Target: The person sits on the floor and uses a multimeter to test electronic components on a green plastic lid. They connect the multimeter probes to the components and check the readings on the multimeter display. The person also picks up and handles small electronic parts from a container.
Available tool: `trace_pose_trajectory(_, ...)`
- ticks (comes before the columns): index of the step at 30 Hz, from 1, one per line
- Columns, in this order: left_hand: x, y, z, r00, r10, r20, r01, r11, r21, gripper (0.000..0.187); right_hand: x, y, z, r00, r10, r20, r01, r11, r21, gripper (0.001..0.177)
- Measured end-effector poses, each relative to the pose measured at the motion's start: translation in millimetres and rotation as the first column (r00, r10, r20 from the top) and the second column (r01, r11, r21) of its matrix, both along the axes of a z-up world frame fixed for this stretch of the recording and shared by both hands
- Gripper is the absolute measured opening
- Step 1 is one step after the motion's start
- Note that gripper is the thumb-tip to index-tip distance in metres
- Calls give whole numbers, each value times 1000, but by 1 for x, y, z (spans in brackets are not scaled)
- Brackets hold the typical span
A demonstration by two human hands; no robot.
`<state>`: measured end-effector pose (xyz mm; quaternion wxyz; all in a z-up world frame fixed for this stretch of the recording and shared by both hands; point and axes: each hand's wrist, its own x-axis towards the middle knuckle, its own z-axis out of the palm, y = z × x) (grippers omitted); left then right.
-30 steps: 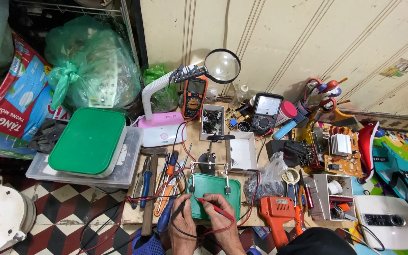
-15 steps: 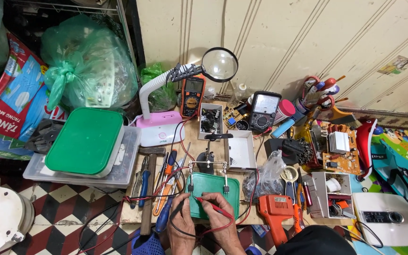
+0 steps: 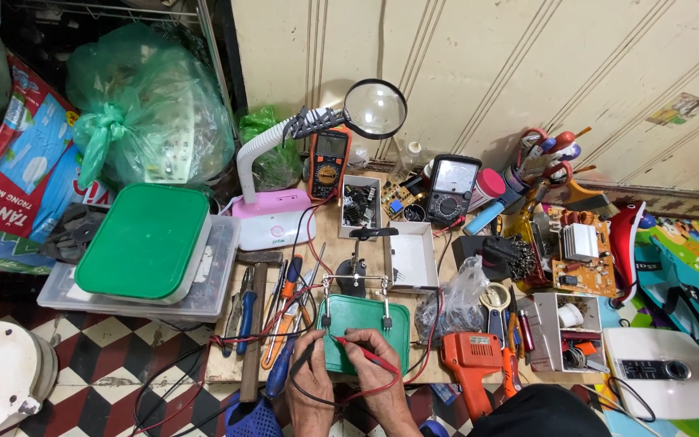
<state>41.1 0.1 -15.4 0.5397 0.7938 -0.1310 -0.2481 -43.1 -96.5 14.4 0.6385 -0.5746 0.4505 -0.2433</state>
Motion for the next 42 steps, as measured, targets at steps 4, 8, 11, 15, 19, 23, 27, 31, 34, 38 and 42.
trace_pose_trajectory(4,0,0,2,1000,-1,-2,1,1000,8,39,0,-1,-3,1000,-2,3,2,1000,6,6)
trace_pose_trajectory(8,0,0,3,1000,-3,22,2,1000,11,40,0,-1,-6,1000,-5,2,5,1000,10,6)
trace_pose_trajectory(11,0,0,1,1000,-3,31,3,1000,4,39,1,-1,-4,1000,-7,-3,7,1000,8,6)
trace_pose_trajectory(15,-1,0,5,1000,-2,11,2,1000,6,40,0,-1,-5,1000,-7,2,7,1000,-16,6)
trace_pose_trajectory(19,-1,-1,0,1000,-8,-2,8,1000,18,40,-2,-2,-13,1000,-17,8,17,999,-29,5)
trace_pose_trajectory(23,-10,3,1,960,111,256,-74,986,-147,35,-17,3,-5,990,-86,110,98,989,-111,10)
trace_pose_trajectory(27,-39,29,67,814,4,581,121,977,-176,31,-51,23,56,993,-109,-50,77,897,-436,34)
trace_pose_trajectory(31,-65,35,39,716,-326,617,352,932,84,55,-86,34,99,997,8,-74,-44,861,-506,44)
trace_pose_trajectory(34,-79,33,21,603,-497,624,445,859,254,63,-102,31,116,817,260,-515,-263,962,68,40)
trace_pose_trajectory(38,-83,32,14,584,-589,559,534,797,282,61,-113,29,99,800,467,-376,-318,862,394,77)
trace_pose_trajectory(42,-78,29,43,624,-658,422,559,753,347,63,-129,31,71,876,422,-231,-363,895,259,70)
